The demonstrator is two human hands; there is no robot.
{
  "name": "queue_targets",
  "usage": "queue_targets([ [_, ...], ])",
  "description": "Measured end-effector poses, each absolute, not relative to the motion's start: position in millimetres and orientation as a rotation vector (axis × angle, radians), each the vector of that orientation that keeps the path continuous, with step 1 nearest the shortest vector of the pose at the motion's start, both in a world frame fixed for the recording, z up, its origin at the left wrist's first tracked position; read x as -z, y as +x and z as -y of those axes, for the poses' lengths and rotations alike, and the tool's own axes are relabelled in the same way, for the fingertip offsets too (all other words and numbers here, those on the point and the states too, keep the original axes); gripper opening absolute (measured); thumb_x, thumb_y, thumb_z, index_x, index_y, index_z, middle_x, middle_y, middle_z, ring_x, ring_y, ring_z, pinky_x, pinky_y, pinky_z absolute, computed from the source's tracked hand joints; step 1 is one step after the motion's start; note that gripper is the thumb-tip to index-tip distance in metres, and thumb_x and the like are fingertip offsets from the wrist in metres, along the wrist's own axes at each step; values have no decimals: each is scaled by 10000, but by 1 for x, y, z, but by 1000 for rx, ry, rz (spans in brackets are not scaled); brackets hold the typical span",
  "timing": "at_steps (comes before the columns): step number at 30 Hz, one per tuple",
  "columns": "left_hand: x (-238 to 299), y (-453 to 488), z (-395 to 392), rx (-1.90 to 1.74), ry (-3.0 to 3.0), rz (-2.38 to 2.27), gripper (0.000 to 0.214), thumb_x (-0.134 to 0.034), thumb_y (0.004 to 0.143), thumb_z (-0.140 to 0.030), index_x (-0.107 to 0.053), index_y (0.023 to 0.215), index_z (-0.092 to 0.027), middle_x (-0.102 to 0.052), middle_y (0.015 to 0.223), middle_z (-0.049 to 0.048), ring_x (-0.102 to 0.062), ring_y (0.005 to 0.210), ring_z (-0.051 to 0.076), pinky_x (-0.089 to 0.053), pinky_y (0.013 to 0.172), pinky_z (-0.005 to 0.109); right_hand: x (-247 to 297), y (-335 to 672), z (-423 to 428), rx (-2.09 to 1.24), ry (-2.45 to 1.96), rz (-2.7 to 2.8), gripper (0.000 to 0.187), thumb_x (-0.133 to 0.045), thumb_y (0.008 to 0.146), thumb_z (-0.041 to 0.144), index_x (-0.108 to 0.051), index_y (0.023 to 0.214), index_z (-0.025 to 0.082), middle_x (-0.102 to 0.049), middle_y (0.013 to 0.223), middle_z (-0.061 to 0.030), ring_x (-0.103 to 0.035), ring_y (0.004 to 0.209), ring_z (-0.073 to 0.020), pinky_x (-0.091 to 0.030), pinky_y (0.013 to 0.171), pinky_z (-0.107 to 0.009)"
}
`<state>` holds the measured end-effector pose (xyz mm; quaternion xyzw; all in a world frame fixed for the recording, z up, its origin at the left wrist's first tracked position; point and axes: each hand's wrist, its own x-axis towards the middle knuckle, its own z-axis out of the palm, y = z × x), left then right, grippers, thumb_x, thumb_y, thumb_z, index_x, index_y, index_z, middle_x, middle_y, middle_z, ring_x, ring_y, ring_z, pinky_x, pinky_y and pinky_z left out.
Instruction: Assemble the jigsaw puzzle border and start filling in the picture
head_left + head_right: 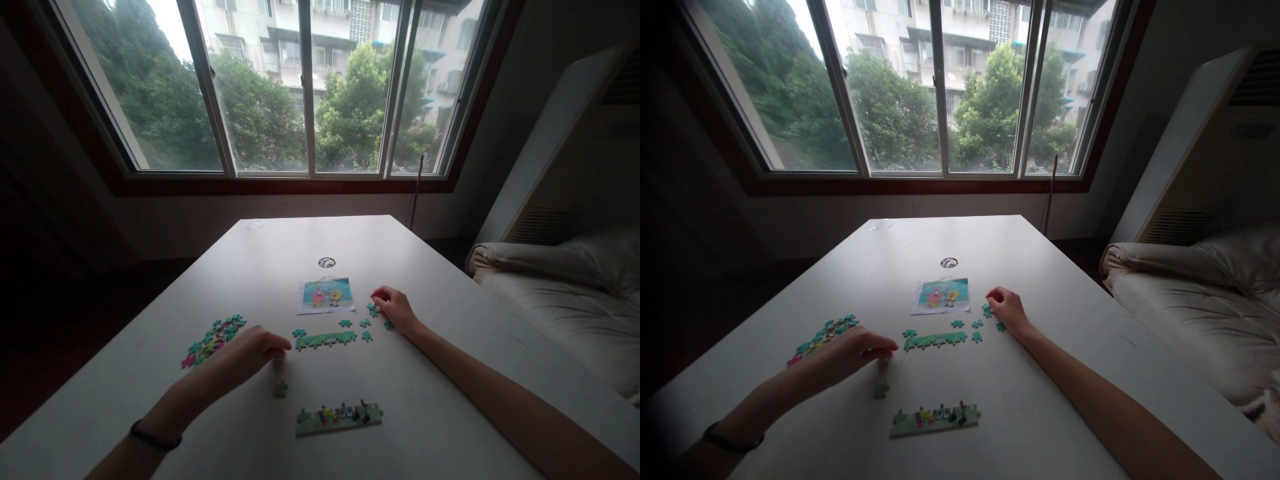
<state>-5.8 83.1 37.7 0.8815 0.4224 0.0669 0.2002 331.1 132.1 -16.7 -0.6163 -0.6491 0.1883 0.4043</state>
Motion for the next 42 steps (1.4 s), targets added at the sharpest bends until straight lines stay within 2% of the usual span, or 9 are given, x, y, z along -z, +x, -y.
queue_targets([
  [6, -49, -13, -87, -262, 2522, -1244, 297, -448, 812, -188, -642, 1027, -254, -660, 1062, 19, -622, 887, 184, -451, 773, 262, 18, 332, -132, -495, -1538, 1629, 164, -507, 706, 241, -651, 726, 166, -642, 668, -13, -563, 595, -135, -440, 576, -245],
  [11, -53, -30, -92, -108, 2490, -1426, 256, -437, 769, -157, -643, 903, -229, -668, 919, 17, -613, 764, 165, -446, 660, 238, 16, 331, -131, -459, -1551, 1636, 154, -509, 699, 227, -652, 708, 168, -644, 661, -11, -565, 608, -137, -437, 594, -248],
  [17, -50, -30, -87, 109, 2432, -1486, 239, -515, 699, -173, -631, 901, -231, -653, 894, 18, -597, 808, 189, -432, 685, 249, 15, 330, -130, -472, -1548, 1639, 166, -503, 701, 231, -655, 719, 169, -653, 676, -17, -570, 623, -144, -435, 600, -251],
  [25, -57, -53, -100, 23, 2415, -1607, 240, -447, 736, -223, -616, 904, -240, -641, 865, 7, -606, 746, 172, -430, 651, 231, 14, 330, -130, -483, -1565, 1645, 181, -498, 696, 251, -654, 727, 165, -650, 679, -21, -565, 631, -148, -423, 621, -257],
  [32, -72, -98, -111, 24, 2337, -1676, 220, -483, 686, -310, -616, 818, -196, -643, 768, 33, -601, 727, 210, -439, 643, 254, 15, 331, -131, -463, -1573, 1657, 189, -496, 695, 256, -659, 730, 167, -645, 667, -13, -562, 615, -142, -419, 605, -252],
  [38, -66, -111, -111, 105, 2259, -1746, 195, -487, 644, -237, -608, 792, -198, -634, 723, 2, -608, 676, 175, -431, 591, 220, 15, 330, -129, -449, -1567, 1669, 199, -490, 700, 269, -657, 735, 166, -642, 652, -10, -562, 603, -141, -426, 598, -255],
  [42, -65, -113, -113, 133, 2243, -1882, 209, -477, 646, -179, -603, 812, -198, -643, 775, 10, -608, 717, 179, -416, 605, 226, 14, 330, -129, -443, -1571, 1675, 208, -487, 697, 278, -657, 737, 164, -635, 631, -10, -561, 589, -142, -429, 587, -258],
])
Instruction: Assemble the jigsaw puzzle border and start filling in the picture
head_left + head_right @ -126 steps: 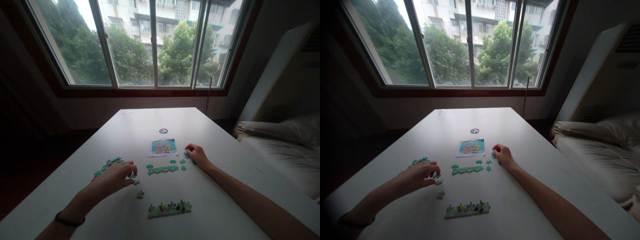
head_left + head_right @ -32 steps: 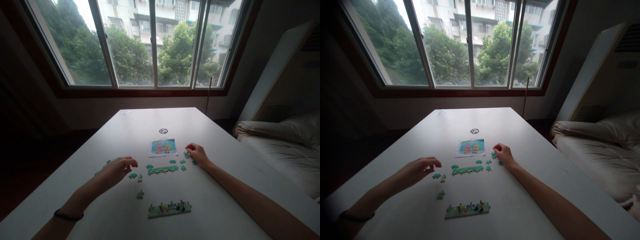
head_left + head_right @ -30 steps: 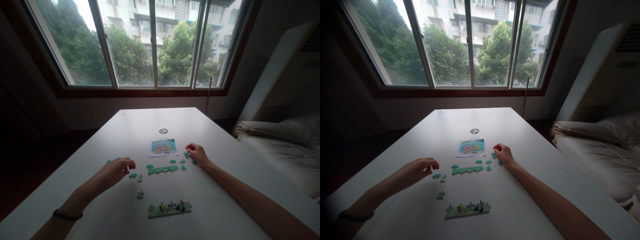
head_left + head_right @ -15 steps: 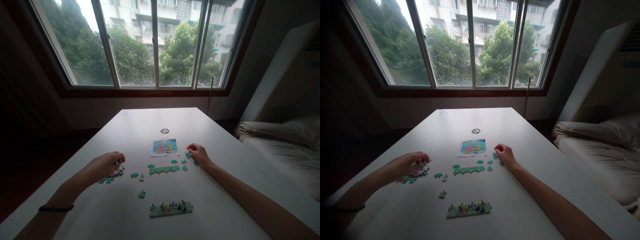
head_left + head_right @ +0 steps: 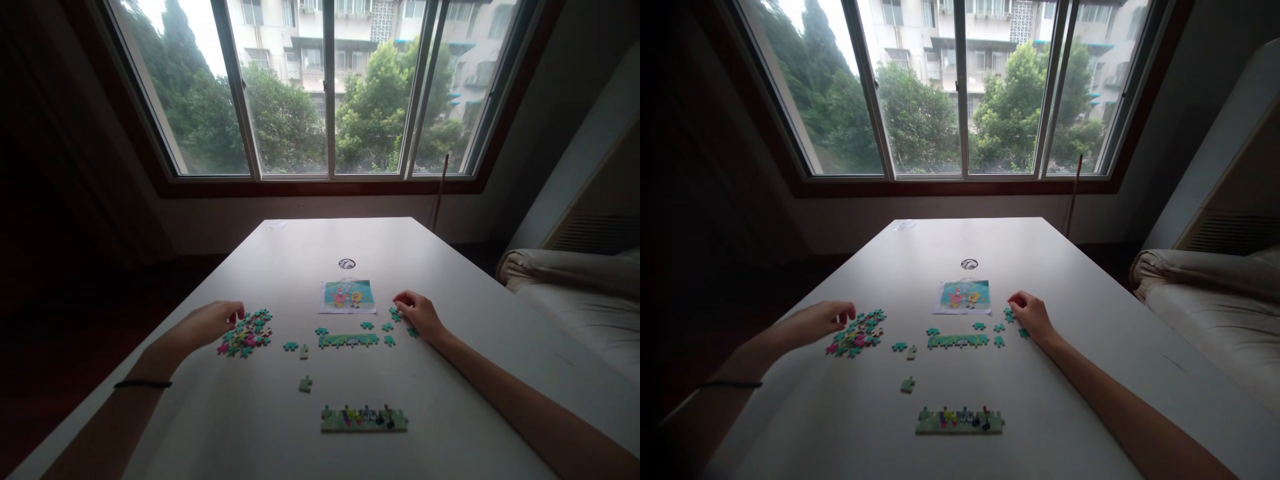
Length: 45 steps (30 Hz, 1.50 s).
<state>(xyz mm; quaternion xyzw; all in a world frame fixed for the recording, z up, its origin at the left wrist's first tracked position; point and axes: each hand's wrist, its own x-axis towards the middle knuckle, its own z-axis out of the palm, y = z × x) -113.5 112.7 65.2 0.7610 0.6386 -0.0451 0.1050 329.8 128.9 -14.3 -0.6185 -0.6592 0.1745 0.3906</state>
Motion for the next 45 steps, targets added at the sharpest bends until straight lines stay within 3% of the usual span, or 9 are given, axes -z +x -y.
queue_targets([
  [6, -67, -119, -112, 184, 2231, -2011, 184, -507, 675, -145, -591, 825, -211, -646, 831, 14, -606, 769, 179, -395, 602, 225, 15, 331, -129, -457, -1572, 1681, 218, -489, 700, 301, -656, 743, 167, -655, 674, -23, -575, 623, -161, -438, 609, -279],
  [13, -58, -125, -113, 228, 2206, -2028, 248, -560, 587, -125, -607, 813, -215, -644, 795, 5, -601, 736, 180, -380, 567, 219, 18, 332, -131, -463, -1576, 1688, 218, -487, 703, 299, -653, 751, 165, -658, 682, -25, -577, 633, -164, -437, 619, -283],
  [20, -53, -116, -116, 88, 2286, -1845, 180, -478, 714, -213, -635, 802, -209, -644, 779, 19, -597, 728, 174, -395, 611, 221, 14, 331, -128, -488, -1581, 1692, 208, -491, 708, 293, -651, 751, 167, -660, 693, -24, -583, 632, -163, -434, 612, -280],
  [29, -45, -90, -110, -37, 2303, -1587, 234, -526, 697, -270, -639, 892, -206, -623, 702, 0, -579, 604, 149, -395, 522, 201, 15, 331, -129, -486, -1577, 1693, 217, -488, 711, 309, -652, 749, 172, -662, 691, -26, -587, 636, -171, -439, 597, -281],
  [36, -40, -87, -114, -89, 2365, -1561, 164, -521, 698, -256, -655, 777, -205, -610, 677, 14, -557, 609, 158, -395, 539, 226, 9, 329, -126, -443, -1584, 1712, 226, -486, 699, 317, -657, 727, 172, -662, 682, -28, -581, 627, -171, -439, 613, -291],
  [45, -44, -81, -109, -156, 2434, -1555, 174, -532, 732, -320, -662, 747, -205, -603, 822, 29, -572, 707, 166, -415, 625, 239, 11, 331, -127, -433, -1568, 1721, 227, -479, 703, 311, -659, 731, 177, -659, 681, -25, -579, 626, -166, -436, 611, -282],
])
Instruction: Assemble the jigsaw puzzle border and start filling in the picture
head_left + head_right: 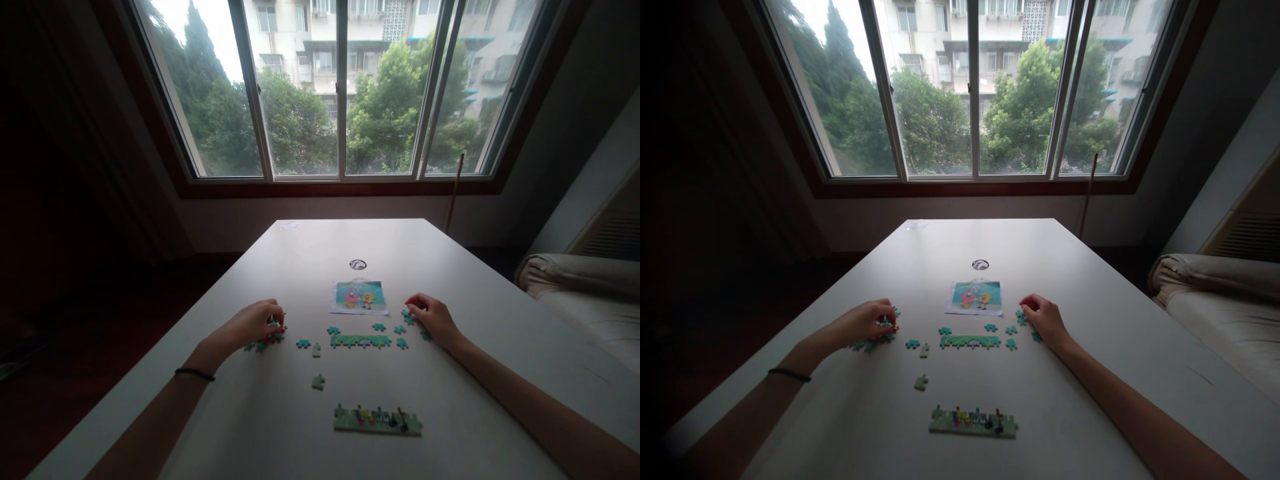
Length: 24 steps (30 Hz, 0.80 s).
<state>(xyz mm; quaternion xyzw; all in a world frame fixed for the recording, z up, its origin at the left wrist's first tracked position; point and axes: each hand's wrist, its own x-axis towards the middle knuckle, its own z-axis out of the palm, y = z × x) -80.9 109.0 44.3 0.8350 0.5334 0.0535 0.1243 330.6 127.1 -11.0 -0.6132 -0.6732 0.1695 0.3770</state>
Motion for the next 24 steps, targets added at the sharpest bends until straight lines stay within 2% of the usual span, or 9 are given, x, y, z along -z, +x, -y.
queue_targets([
  [14, -51, -81, -109, -221, 2438, -1573, 209, -516, 782, -339, -661, 726, -199, -639, 835, 21, -581, 701, 158, -410, 654, 232, 9, 329, -125, -440, -1571, 1731, 219, -482, 695, 309, -652, 717, 173, -660, 681, -29, -580, 635, -173, -437, 624, -287],
  [24, -43, -84, -114, -303, 2361, -1594, 224, -481, 786, -328, -649, 779, -180, -662, 709, 15, -584, 645, 161, -409, 599, 224, 11, 329, -126, -471, -1578, 1732, 208, -483, 715, 300, -646, 742, 174, -658, 707, -19, -583, 659, -167, -425, 633, -277],
])
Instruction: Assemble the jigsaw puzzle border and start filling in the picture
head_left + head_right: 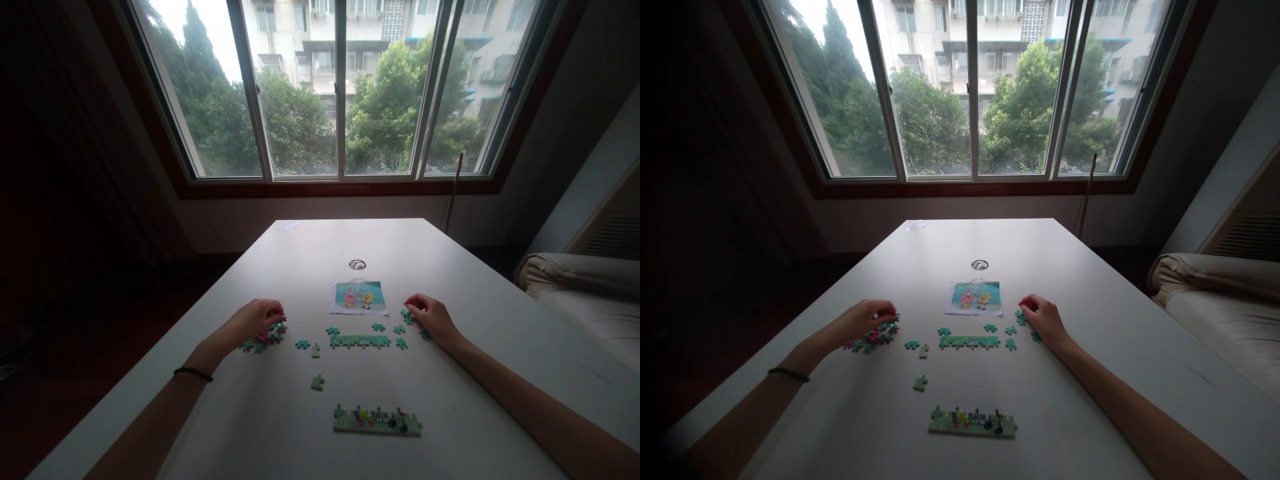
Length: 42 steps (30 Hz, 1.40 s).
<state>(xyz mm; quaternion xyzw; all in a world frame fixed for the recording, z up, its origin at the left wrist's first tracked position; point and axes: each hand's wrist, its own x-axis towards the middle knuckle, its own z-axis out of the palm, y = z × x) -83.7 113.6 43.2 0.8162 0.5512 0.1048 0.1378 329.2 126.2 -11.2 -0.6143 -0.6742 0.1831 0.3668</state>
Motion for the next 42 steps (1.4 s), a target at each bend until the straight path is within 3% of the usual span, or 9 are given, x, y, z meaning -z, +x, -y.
queue_targets([
  [9, -26, -70, -115, -429, 2370, -1540, 231, -448, 803, -299, -639, 866, -187, -666, 760, 8, -592, 689, 148, -427, 649, 216, 10, 329, -126, -456, -1593, 1735, 217, -478, 711, 305, -645, 738, 169, -652, 694, -15, -577, 649, -160, -419, 619, -268],
  [13, -25, -77, -119, -485, 2372, -1602, 289, -440, 791, -270, -598, 1017, -183, -646, 968, 47, -595, 846, 173, -436, 759, 246, 12, 329, -127, -446, -1591, 1738, 217, -480, 710, 305, -649, 740, 171, -651, 688, -12, -574, 644, -157, -419, 619, -265],
  [15, -29, -87, -121, -467, 2373, -1617, 274, -449, 776, -265, -613, 984, -194, -626, 1020, 47, -588, 877, 178, -442, 763, 248, 12, 329, -127, -443, -1593, 1739, 218, -480, 709, 304, -650, 738, 170, -651, 686, -14, -572, 637, -157, -418, 611, -266],
  [19, -38, -104, -123, -345, 2347, -1655, 176, -510, 709, -260, -653, 785, -190, -637, 835, 31, -588, 727, 173, -451, 677, 250, 12, 329, -126, -437, -1586, 1741, 223, -479, 706, 303, -652, 739, 166, -649, 677, -21, -572, 625, -159, -420, 604, -268],
  [22, -42, -106, -120, -261, 2326, -1670, 165, -550, 653, -248, -664, 752, -181, -625, 755, 24, -580, 692, 176, -445, 657, 250, 11, 330, -126, -435, -1586, 1744, 226, -477, 708, 305, -652, 743, 167, -651, 684, -23, -574, 635, -162, -420, 613, -272],
  [33, -46, -92, -113, -177, 2288, -1591, 271, -496, 628, -178, -701, 803, -201, -634, 845, 23, -589, 749, 166, -454, 699, 222, 10, 329, -125, -438, -1589, 1735, 230, -475, 704, 310, -654, 738, 168, -651, 681, -18, -580, 636, -160, -427, 616, -269],
  [39, -43, -98, -116, -246, 2295, -1614, 457, -438, 655, -146, -635, 1067, -185, -649, 877, 34, -599, 794, 169, -450, 729, 231, 13, 330, -127, -418, -1584, 1737, 225, -476, 703, 304, -654, 735, 170, -648, 662, -17, -574, 613, -156, -431, 602, -266],
  [42, -40, -102, -118, -257, 2280, -1642, 465, -441, 632, -127, -638, 1051, -174, -666, 864, 37, -613, 781, 175, -459, 716, 236, 13, 329, -127, -424, -1588, 1737, 224, -478, 704, 305, -653, 738, 171, -652, 674, -19, -576, 618, -157, -430, 597, -265],
])
